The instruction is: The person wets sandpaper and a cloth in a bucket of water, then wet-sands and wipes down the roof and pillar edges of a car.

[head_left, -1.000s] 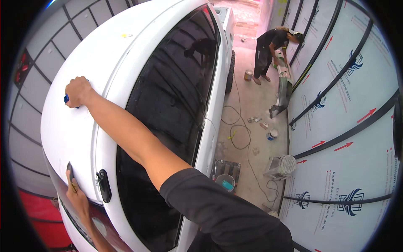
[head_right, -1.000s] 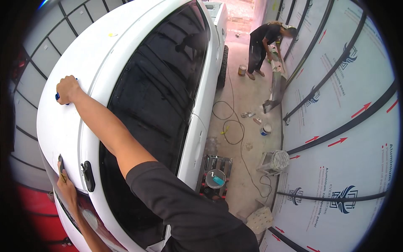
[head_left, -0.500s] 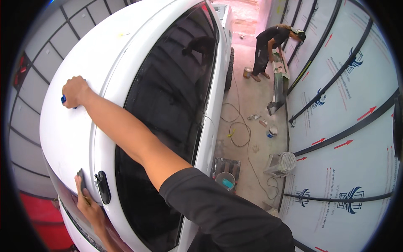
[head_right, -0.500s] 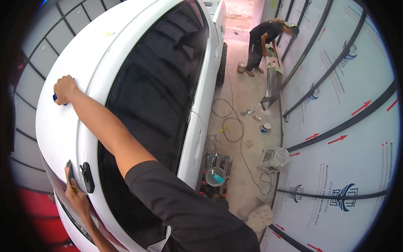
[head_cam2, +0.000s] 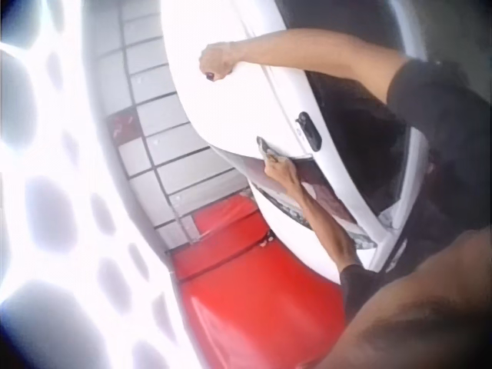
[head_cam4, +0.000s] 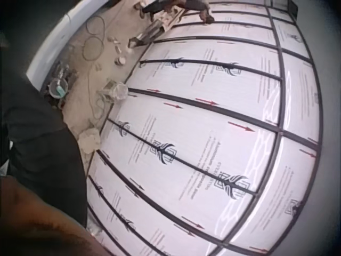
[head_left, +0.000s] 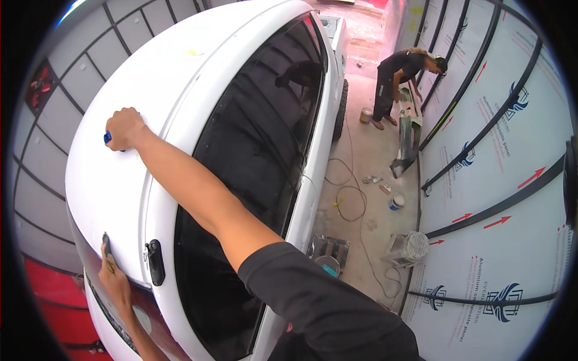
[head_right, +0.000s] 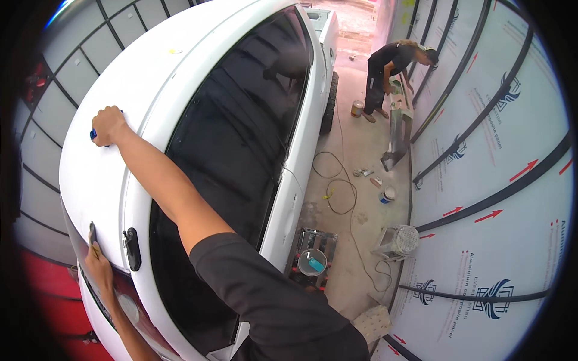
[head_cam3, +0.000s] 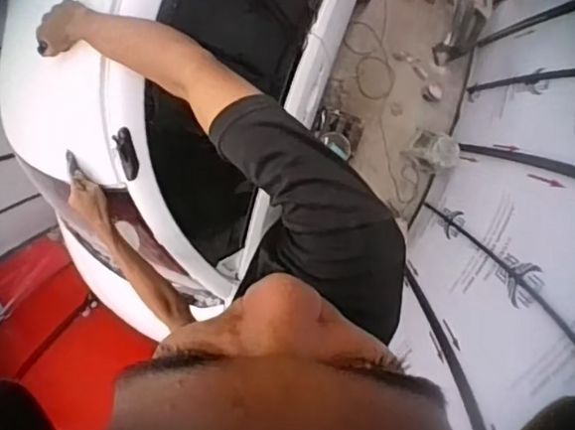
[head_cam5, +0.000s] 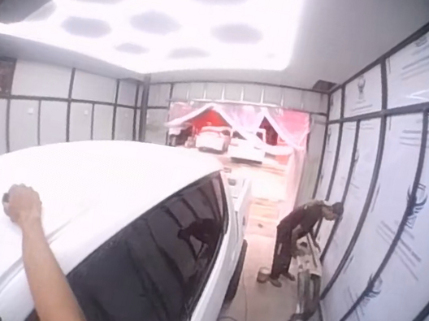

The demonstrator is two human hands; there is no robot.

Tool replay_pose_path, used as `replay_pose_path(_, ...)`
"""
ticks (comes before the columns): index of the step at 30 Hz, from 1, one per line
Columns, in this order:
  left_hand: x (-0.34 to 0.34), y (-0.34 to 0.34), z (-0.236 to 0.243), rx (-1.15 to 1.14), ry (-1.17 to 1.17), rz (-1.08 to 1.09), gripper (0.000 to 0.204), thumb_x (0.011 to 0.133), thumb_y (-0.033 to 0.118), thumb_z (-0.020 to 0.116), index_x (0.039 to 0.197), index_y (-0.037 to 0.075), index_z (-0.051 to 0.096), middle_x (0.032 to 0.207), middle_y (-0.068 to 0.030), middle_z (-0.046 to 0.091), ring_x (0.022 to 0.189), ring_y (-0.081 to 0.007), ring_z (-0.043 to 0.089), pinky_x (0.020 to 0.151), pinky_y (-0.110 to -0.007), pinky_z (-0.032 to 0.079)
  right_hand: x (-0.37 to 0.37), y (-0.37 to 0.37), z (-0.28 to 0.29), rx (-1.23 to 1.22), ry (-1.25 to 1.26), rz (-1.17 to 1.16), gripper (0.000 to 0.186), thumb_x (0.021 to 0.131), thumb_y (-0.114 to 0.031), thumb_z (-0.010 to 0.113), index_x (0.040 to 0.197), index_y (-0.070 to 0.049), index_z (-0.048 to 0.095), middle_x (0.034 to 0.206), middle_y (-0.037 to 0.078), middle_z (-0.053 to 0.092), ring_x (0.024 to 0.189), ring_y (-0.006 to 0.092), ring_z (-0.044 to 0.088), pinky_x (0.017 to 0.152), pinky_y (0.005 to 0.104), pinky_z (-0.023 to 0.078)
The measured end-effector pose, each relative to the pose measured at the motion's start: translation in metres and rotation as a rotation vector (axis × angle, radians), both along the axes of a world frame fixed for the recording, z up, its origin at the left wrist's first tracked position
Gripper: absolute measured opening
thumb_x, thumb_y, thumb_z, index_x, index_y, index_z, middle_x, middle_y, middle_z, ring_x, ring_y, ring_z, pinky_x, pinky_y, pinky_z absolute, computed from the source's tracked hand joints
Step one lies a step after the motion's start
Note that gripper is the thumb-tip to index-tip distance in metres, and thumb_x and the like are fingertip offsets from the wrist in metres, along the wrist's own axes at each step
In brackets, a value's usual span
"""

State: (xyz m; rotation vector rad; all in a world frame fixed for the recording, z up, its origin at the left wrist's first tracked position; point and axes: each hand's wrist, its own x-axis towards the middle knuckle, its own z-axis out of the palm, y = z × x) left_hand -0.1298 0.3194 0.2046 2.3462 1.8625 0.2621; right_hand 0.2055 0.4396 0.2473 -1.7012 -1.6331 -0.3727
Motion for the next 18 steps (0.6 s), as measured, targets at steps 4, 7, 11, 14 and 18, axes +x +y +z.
replay_pose_path(4, -0.030, -0.037, -0.050, 0.518, -0.340, -0.552, 0.039, 0.109, 0.007, 0.043, 0.143, -0.008, 0.052, 0.143, -0.0272, 0.058, 0.138, -0.0334, 0.054, 0.114, -0.040, 0.041, -0.016, 0.004, 0.008, -0.026, -0.010, 0.016, 0.033, 0.079, -0.043, 0.069, 0.094, -0.015, 0.079, 0.102, 0.009, 0.075, 0.101, 0.0257, 0.071, 0.086, 0.0374, 0.054)
replay_pose_path(7, -0.079, 0.017, -0.036, 0.289, -0.302, -0.320, 0.040, 0.109, 0.009, 0.042, 0.143, -0.010, 0.050, 0.137, -0.0286, 0.062, 0.133, -0.0314, 0.059, 0.110, -0.036, 0.043, -0.027, 0.003, 0.018, 0.046, 0.028, 0.078, 0.028, 0.077, -0.040, 0.070, 0.086, -0.014, 0.079, 0.095, 0.012, 0.075, 0.092, 0.0290, 0.073, 0.083, 0.0394, 0.056)
replay_pose_path(11, -0.014, -0.006, -0.010, -0.050, -0.036, 0.070, 0.040, 0.107, 0.007, 0.044, 0.144, -0.008, 0.050, 0.135, -0.0281, 0.063, 0.131, -0.0322, 0.061, 0.107, -0.036, 0.045, -0.010, 0.002, 0.002, -0.009, 0.026, 0.051, 0.029, 0.078, -0.040, 0.070, 0.086, -0.014, 0.079, 0.096, 0.012, 0.075, 0.092, 0.0285, 0.072, 0.082, 0.0388, 0.055)
replay_pose_path(14, -0.026, -0.028, -0.049, 0.545, -0.316, -0.489, 0.041, 0.104, 0.001, 0.047, 0.144, -0.007, 0.051, 0.136, -0.0277, 0.063, 0.132, -0.0341, 0.059, 0.108, -0.037, 0.045, -0.012, 0.004, 0.004, 0.070, 0.004, 0.022, 0.029, 0.079, -0.041, 0.069, 0.086, -0.014, 0.078, 0.096, 0.011, 0.075, 0.091, 0.0282, 0.072, 0.082, 0.0386, 0.055)
replay_pose_path(18, -0.050, 0.008, -0.039, 0.378, -0.350, -0.381, 0.042, 0.102, -0.002, 0.050, 0.143, -0.008, 0.052, 0.140, -0.0289, 0.059, 0.137, -0.0367, 0.054, 0.113, -0.039, 0.041, -0.016, 0.002, 0.011, -0.020, 0.017, 0.052, 0.030, 0.079, -0.041, 0.069, 0.085, -0.013, 0.078, 0.090, 0.011, 0.075, 0.089, 0.0282, 0.073, 0.079, 0.0383, 0.057)
